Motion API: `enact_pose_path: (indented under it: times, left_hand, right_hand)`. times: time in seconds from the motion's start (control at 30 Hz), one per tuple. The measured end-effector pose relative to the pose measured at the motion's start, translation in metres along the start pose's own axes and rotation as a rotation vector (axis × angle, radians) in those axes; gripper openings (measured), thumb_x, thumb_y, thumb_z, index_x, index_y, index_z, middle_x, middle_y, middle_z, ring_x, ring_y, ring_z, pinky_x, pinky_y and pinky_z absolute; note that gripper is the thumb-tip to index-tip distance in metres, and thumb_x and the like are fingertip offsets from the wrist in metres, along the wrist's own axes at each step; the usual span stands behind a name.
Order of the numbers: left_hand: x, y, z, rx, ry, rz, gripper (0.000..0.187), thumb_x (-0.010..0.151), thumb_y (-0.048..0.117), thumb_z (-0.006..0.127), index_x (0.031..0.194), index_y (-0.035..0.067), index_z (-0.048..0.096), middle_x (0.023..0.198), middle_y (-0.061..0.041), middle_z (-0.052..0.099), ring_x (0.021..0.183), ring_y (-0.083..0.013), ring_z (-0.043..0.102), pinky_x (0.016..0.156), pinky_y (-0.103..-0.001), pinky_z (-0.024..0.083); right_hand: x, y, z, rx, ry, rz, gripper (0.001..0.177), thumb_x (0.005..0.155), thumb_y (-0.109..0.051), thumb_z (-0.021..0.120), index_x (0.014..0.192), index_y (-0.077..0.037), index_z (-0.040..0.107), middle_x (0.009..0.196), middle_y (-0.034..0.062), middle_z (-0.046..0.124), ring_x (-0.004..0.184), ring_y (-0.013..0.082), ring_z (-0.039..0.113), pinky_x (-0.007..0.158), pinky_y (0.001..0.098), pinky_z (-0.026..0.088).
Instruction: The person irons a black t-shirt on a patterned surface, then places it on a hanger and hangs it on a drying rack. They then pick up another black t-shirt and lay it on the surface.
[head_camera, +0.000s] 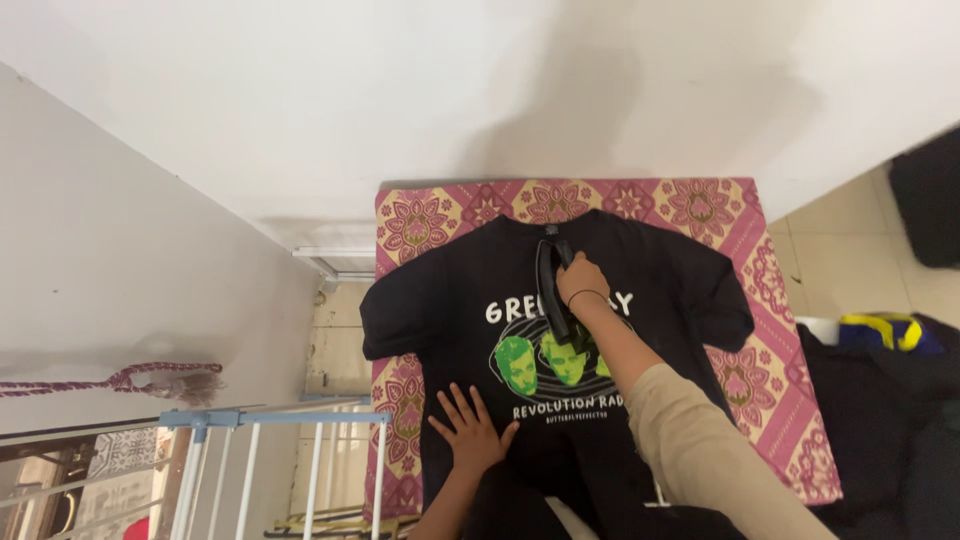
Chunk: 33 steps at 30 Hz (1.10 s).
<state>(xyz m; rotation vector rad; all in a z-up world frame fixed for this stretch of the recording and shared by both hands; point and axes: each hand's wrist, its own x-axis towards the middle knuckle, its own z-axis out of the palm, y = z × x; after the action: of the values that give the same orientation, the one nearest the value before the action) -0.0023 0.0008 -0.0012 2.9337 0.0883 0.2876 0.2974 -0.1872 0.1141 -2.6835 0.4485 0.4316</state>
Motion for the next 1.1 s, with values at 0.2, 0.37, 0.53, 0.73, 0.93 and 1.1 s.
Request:
enact_pose_path:
  times: [0.2, 0.37, 0.53, 0.73, 0.93, 1.1]
  left_hand:
    - [-0.002, -0.003, 0.017, 0.08, 0.168, 0.023, 0.119, 0.081, 0.09, 0.038, 0.153, -0.006, 0.032, 0.159, -0.039, 0.02, 0.147, -0.0595, 0.017, 0.103, -0.087, 0.011]
    - [-0.002, 0.001, 0.016, 0.085, 0.09, -0.01, 0.118, 0.08, 0.089, 0.041, 0.152, -0.005, 0.032, 0.159, -0.038, 0.019, 0.147, -0.0588, 0.016, 0.103, -0.087, 0.011]
    - [0.004, 0.007, -0.015, 0.009, -0.185, -0.049, 0.112, 0.087, 0.081, 0.043, 0.155, -0.005, 0.019, 0.161, -0.038, 0.003, 0.148, -0.0594, -0.003, 0.104, -0.085, 0.004]
    - [0.018, 0.014, -0.056, -0.003, -0.633, -0.133, 0.11, 0.095, 0.077, 0.038, 0.161, -0.004, 0.003, 0.165, -0.036, -0.013, 0.149, -0.0582, -0.018, 0.109, -0.083, -0.005]
    - [0.019, 0.015, -0.057, 0.009, -0.621, -0.124, 0.111, 0.095, 0.078, 0.038, 0.161, -0.004, 0.004, 0.165, -0.036, -0.012, 0.149, -0.0588, -0.018, 0.108, -0.083, -0.004]
    - [0.017, 0.014, -0.054, 0.009, -0.623, -0.128, 0.111, 0.094, 0.078, 0.037, 0.161, -0.003, 0.002, 0.165, -0.036, -0.014, 0.149, -0.0579, -0.019, 0.108, -0.082, -0.005]
  right_hand:
    - [0.028, -0.012, -0.001, 0.013, -0.005, -0.004, 0.039, 0.097, -0.034, 0.06, 0.123, -0.005, 0.06, 0.115, 0.0257, 0.071, 0.108, 0.0435, 0.069, 0.092, 0.0529, 0.055]
    - [0.021, -0.006, -0.003, 0.004, -0.03, -0.021, 0.043, 0.097, -0.037, 0.061, 0.124, -0.003, 0.057, 0.115, 0.0267, 0.071, 0.109, 0.0442, 0.069, 0.092, 0.0529, 0.056]
    - [-0.024, 0.015, -0.001, -0.029, -0.065, -0.042, 0.043, 0.097, -0.036, 0.06, 0.125, -0.004, 0.056, 0.115, 0.0265, 0.07, 0.107, 0.044, 0.069, 0.092, 0.053, 0.055]
    - [-0.105, 0.06, 0.01, -0.044, -0.128, -0.098, 0.043, 0.099, -0.035, 0.055, 0.127, -0.002, 0.054, 0.107, 0.0231, 0.074, 0.099, 0.0412, 0.073, 0.087, 0.0515, 0.058]
    - [-0.178, 0.091, 0.018, -0.053, -0.16, -0.126, 0.043, 0.098, -0.034, 0.055, 0.128, -0.003, 0.054, 0.095, 0.0205, 0.075, 0.089, 0.0393, 0.073, 0.08, 0.0508, 0.058]
    - [-0.203, 0.104, 0.022, -0.058, -0.184, -0.119, 0.038, 0.1, -0.034, 0.054, 0.119, -0.001, 0.058, 0.089, 0.0196, 0.075, 0.082, 0.0368, 0.074, 0.079, 0.0494, 0.058]
